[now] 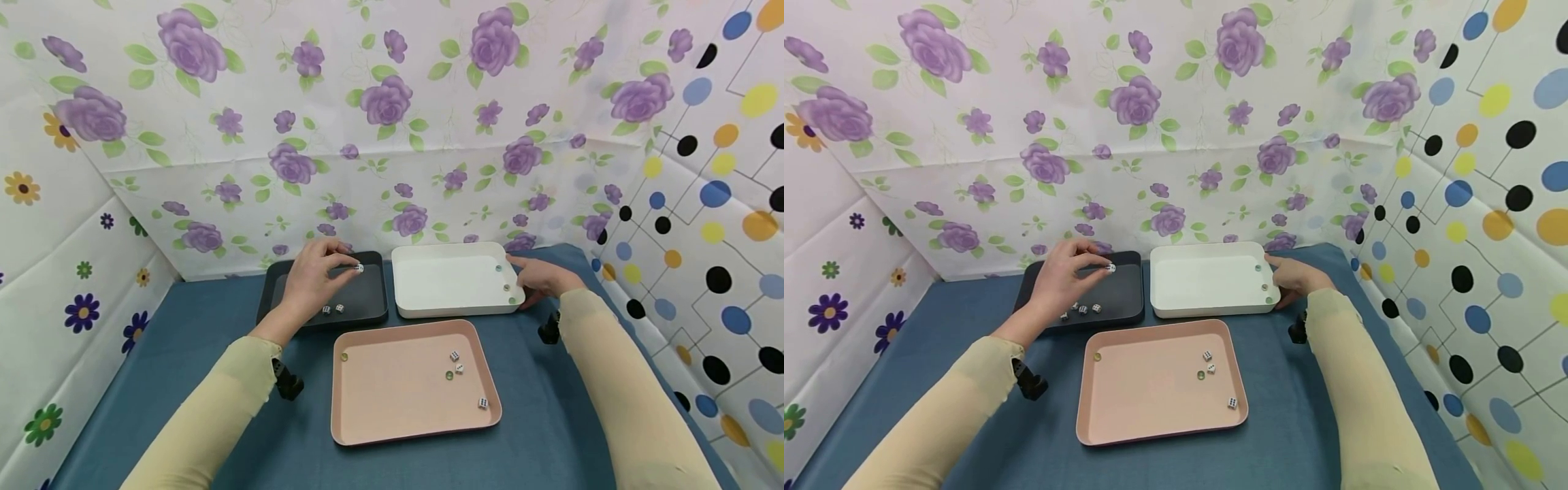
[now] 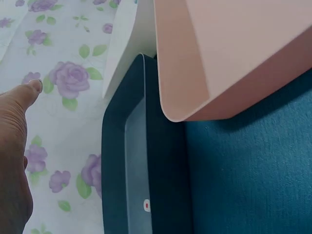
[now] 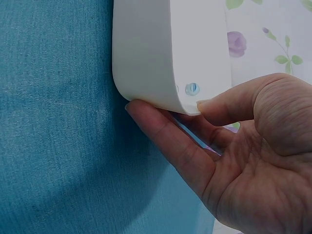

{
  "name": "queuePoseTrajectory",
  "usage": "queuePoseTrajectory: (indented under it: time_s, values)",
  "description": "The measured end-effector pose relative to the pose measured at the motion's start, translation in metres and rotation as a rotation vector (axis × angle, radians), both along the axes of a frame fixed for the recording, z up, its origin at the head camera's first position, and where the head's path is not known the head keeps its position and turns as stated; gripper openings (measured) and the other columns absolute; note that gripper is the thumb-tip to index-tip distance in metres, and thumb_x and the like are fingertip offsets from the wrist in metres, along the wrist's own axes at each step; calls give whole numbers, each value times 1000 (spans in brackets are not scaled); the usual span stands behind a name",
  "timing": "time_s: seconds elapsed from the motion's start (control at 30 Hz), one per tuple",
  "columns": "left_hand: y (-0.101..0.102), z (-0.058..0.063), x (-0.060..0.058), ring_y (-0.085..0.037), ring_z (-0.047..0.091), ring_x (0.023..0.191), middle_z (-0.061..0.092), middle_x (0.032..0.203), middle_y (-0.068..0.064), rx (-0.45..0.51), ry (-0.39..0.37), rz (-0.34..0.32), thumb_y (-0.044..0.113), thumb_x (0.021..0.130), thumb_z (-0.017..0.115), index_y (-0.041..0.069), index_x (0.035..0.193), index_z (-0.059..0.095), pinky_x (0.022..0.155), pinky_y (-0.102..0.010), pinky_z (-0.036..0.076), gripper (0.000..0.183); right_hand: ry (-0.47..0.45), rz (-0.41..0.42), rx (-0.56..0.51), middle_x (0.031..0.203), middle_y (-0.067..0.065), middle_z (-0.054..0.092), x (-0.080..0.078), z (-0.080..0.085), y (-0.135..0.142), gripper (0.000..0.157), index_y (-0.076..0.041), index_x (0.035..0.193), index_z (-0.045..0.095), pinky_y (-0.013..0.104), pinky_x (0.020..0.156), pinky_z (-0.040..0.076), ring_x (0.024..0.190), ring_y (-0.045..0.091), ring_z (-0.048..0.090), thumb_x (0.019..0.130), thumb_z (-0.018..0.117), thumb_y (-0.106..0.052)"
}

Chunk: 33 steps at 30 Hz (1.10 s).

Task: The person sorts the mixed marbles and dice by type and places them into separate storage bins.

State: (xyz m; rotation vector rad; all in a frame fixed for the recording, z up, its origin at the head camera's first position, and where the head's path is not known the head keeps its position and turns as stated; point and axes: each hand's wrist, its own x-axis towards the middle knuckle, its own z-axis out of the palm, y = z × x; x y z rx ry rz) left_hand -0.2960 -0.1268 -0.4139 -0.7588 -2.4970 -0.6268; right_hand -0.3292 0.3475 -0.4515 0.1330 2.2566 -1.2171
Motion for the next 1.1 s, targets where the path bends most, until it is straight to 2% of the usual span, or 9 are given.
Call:
queuePoseTrajectory:
  time_s: [0.23,0.53,0.67,0.9,1.1]
  values:
    - [-3,-9,-2,-29,55,113,61,123,-6,-67,-31,17,27,89,82,21,104,82,97,-49,45,16,0,-4,-4,162,32,11,0,2,1,87,-24,165,-5,47,80,60,99,38,65,98,41,7]
    - [-6,-24,-5,-29,52,117,59,124,-4,-131,-145,55,31,92,80,25,106,81,101,-52,42,16,-3,-7,3,162,32,12,0,0,0,87,-24,165,-5,46,80,60,102,38,65,99,42,7]
    - [-6,-29,-6,-30,52,117,59,125,-5,-144,-180,65,30,92,80,24,106,81,102,-53,42,15,-4,-7,5,162,33,11,0,-1,0,87,-24,165,-5,46,80,60,101,38,65,98,42,7]
    - [-8,-38,-6,-32,50,121,58,129,-6,-233,-229,75,32,93,79,26,105,81,105,-54,40,14,-7,-10,5,161,33,14,-1,0,-1,88,-24,165,-6,46,80,60,101,38,65,98,42,7]
    - [-8,-46,-7,-30,50,118,57,128,-6,-275,-282,80,33,94,78,26,105,81,104,-53,41,14,-5,-7,5,160,33,15,0,1,-1,88,-24,165,-7,47,79,60,101,40,65,98,41,8]
